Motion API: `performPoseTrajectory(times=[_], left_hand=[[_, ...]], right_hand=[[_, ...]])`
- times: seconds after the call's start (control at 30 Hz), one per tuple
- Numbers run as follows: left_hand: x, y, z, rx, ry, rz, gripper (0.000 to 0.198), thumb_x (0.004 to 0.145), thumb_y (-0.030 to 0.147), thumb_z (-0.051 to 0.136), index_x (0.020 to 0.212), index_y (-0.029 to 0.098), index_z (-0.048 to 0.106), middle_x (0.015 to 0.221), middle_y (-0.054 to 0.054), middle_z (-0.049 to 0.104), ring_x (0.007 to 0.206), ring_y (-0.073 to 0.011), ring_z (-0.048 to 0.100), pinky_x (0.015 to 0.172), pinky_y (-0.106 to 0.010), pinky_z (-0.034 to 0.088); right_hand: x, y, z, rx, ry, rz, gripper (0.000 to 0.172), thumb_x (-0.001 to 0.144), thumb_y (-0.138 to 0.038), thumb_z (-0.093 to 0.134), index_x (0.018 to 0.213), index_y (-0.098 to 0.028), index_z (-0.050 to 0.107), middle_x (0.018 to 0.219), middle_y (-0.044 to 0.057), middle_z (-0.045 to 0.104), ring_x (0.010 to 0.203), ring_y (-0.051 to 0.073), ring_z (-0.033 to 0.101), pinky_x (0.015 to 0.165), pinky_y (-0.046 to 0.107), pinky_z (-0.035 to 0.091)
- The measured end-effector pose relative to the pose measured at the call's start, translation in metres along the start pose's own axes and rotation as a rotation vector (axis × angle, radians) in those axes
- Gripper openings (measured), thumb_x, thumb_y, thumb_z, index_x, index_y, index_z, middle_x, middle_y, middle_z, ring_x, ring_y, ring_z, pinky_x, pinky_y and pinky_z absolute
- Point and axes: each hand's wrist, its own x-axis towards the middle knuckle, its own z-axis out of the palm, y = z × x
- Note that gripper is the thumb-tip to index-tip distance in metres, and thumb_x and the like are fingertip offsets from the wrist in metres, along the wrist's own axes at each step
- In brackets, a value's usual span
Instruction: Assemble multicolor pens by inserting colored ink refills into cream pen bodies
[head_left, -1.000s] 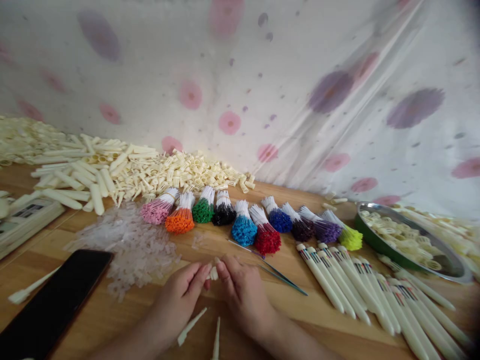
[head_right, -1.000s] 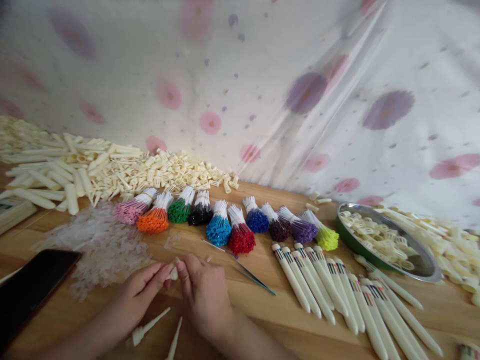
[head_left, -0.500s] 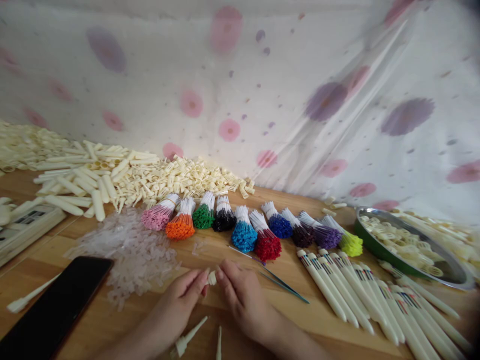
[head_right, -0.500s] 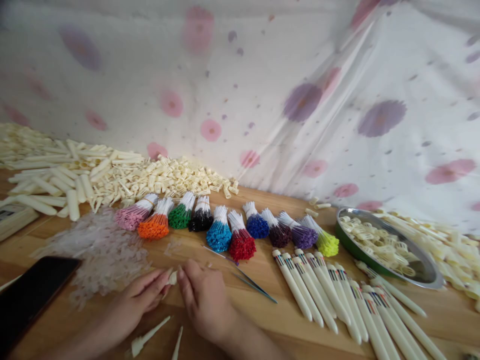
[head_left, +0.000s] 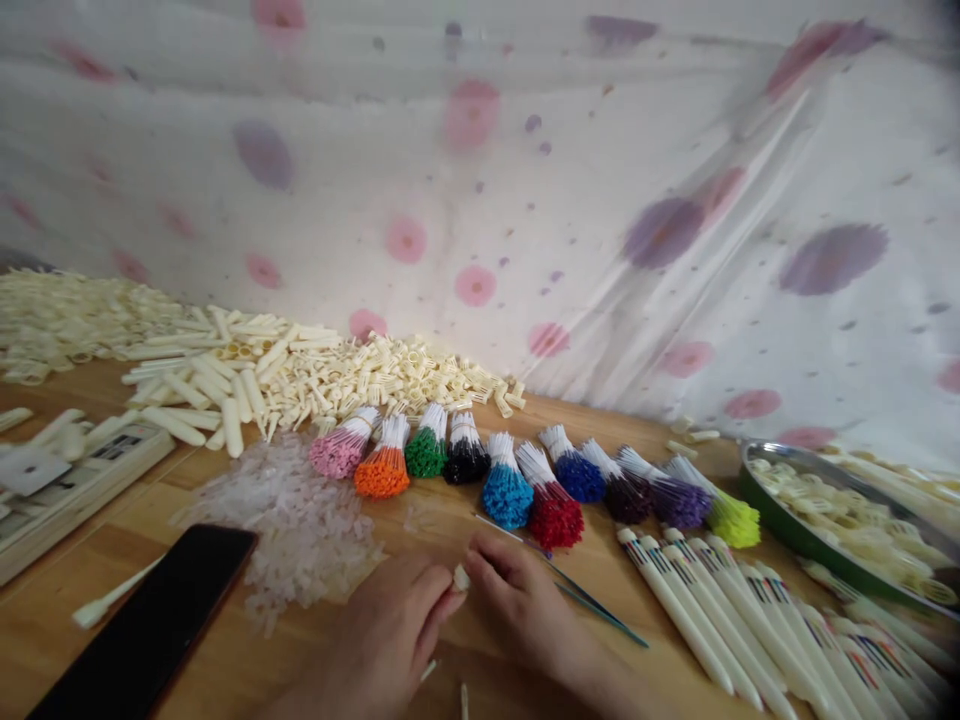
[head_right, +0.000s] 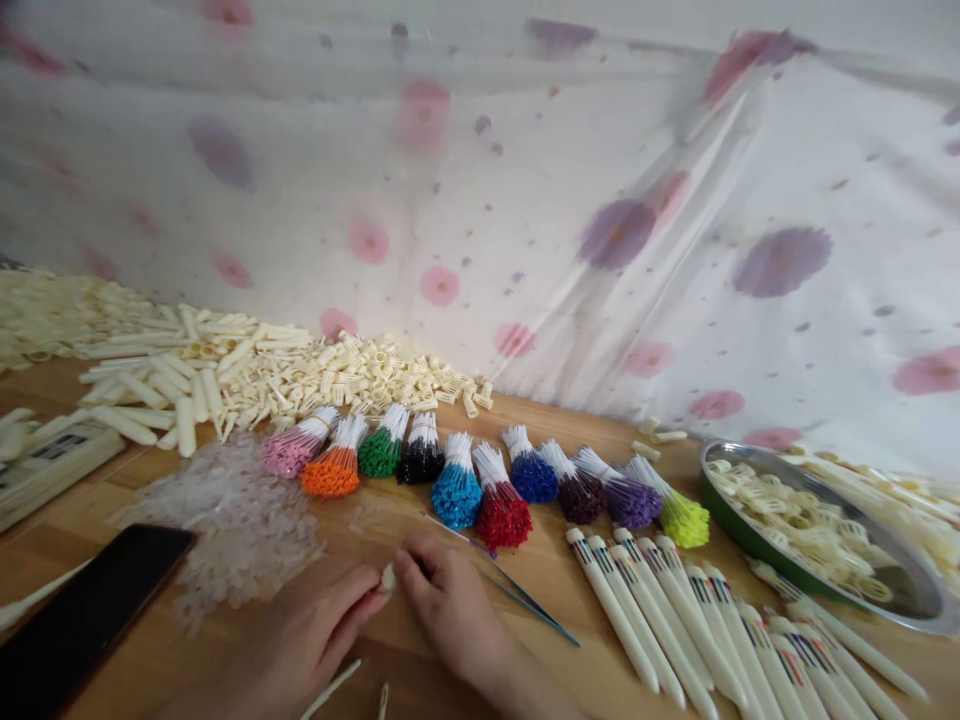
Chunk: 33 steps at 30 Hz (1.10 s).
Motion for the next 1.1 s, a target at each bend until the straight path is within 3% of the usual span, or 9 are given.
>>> performPoseTrajectory(times=[0.1, 0.17, 0.23, 0.3, 0.4, 0.53, 0.77, 0.93, 1.1], left_hand=[[0.006, 0.0, -0.029, 0.158, -0.009, -0.059, 0.027, 0.091, 0.032, 0.035, 0.075, 0.022, 0.054, 0.07, 0.0, 0.061, 0.066, -0.0178, 0.059, 0.061, -0.028, 0.043], [0.014, -0.009, -0.059, 0.24, 0.038, -0.198, 0.028, 0.092, 0.036, 0.032, 0.083, 0.023, 0.056, 0.072, 0.002, 0.063, 0.065, -0.015, 0.06, 0.06, -0.025, 0.044], [0.025, -0.027, -0.093, 0.351, 0.116, -0.318, 0.025, 0.091, 0.038, 0.036, 0.093, 0.024, 0.057, 0.079, 0.003, 0.065, 0.063, -0.0139, 0.06, 0.059, -0.024, 0.046], [0.04, -0.051, -0.125, 0.423, 0.169, -0.392, 0.022, 0.09, 0.037, 0.043, 0.092, 0.021, 0.058, 0.084, 0.001, 0.066, 0.073, -0.0167, 0.062, 0.068, -0.029, 0.048], [0.063, -0.089, -0.153, 0.536, 0.217, -0.558, 0.021, 0.088, 0.031, 0.052, 0.1, 0.015, 0.059, 0.095, -0.005, 0.065, 0.085, -0.021, 0.063, 0.075, -0.038, 0.05], [0.082, -0.12, -0.154, 0.603, 0.214, -0.662, 0.031, 0.087, 0.03, 0.056, 0.115, 0.017, 0.054, 0.116, -0.007, 0.059, 0.096, -0.0215, 0.061, 0.079, -0.042, 0.051], [0.097, -0.136, -0.136, 0.611, 0.172, -0.729, 0.031, 0.087, 0.029, 0.056, 0.116, 0.018, 0.054, 0.116, -0.007, 0.058, 0.096, -0.0217, 0.061, 0.079, -0.042, 0.052], [0.099, -0.135, -0.142, 0.607, 0.153, -0.71, 0.03, 0.087, 0.029, 0.056, 0.115, 0.018, 0.054, 0.116, -0.007, 0.058, 0.096, -0.0216, 0.061, 0.079, -0.042, 0.052], [0.09, -0.113, -0.161, 0.579, 0.241, -0.603, 0.029, 0.088, 0.029, 0.055, 0.115, 0.018, 0.054, 0.117, -0.007, 0.058, 0.097, -0.0215, 0.06, 0.08, -0.042, 0.051]], right_hand=[[0.004, 0.007, -0.008, -0.071, -0.049, 0.033, 0.026, 0.082, -0.026, 0.038, 0.058, -0.021, 0.03, 0.058, -0.005, 0.033, 0.057, 0.01, 0.037, 0.051, 0.02, 0.03], [0.004, 0.01, -0.011, -0.14, -0.061, 0.062, 0.027, 0.08, -0.023, 0.041, 0.054, -0.02, 0.031, 0.054, -0.005, 0.034, 0.054, 0.01, 0.036, 0.048, 0.02, 0.025], [0.005, 0.01, -0.013, -0.222, -0.038, 0.099, 0.028, 0.081, -0.024, 0.043, 0.054, -0.019, 0.039, 0.053, -0.004, 0.041, 0.052, 0.011, 0.039, 0.048, 0.022, 0.023], [0.005, 0.009, -0.013, -0.307, 0.017, 0.141, 0.029, 0.084, -0.027, 0.043, 0.057, -0.018, 0.048, 0.056, 0.0, 0.052, 0.053, 0.013, 0.044, 0.05, 0.024, 0.023], [0.005, 0.007, -0.012, -0.398, 0.079, 0.175, 0.03, 0.088, -0.029, 0.043, 0.062, -0.018, 0.055, 0.063, 0.006, 0.061, 0.057, 0.016, 0.052, 0.053, 0.026, 0.024], [0.005, 0.009, -0.007, -0.515, 0.122, 0.102, 0.031, 0.091, -0.028, 0.04, 0.064, -0.02, 0.054, 0.064, 0.005, 0.064, 0.058, 0.017, 0.058, 0.052, 0.025, 0.026], [0.003, 0.009, 0.001, -0.579, 0.243, -0.05, 0.029, 0.091, -0.025, 0.04, 0.063, -0.022, 0.045, 0.06, 0.001, 0.06, 0.052, 0.016, 0.057, 0.049, 0.024, 0.028], [0.001, 0.004, 0.004, -0.597, 0.301, -0.149, 0.023, 0.089, -0.021, 0.044, 0.066, -0.021, 0.046, 0.063, 0.001, 0.059, 0.055, 0.014, 0.057, 0.051, 0.023, 0.03], [0.013, -0.017, 0.005, -0.623, 0.177, -0.158, 0.011, 0.087, -0.016, 0.049, 0.079, -0.019, 0.055, 0.08, 0.003, 0.065, 0.073, 0.016, 0.062, 0.06, 0.022, 0.038]])
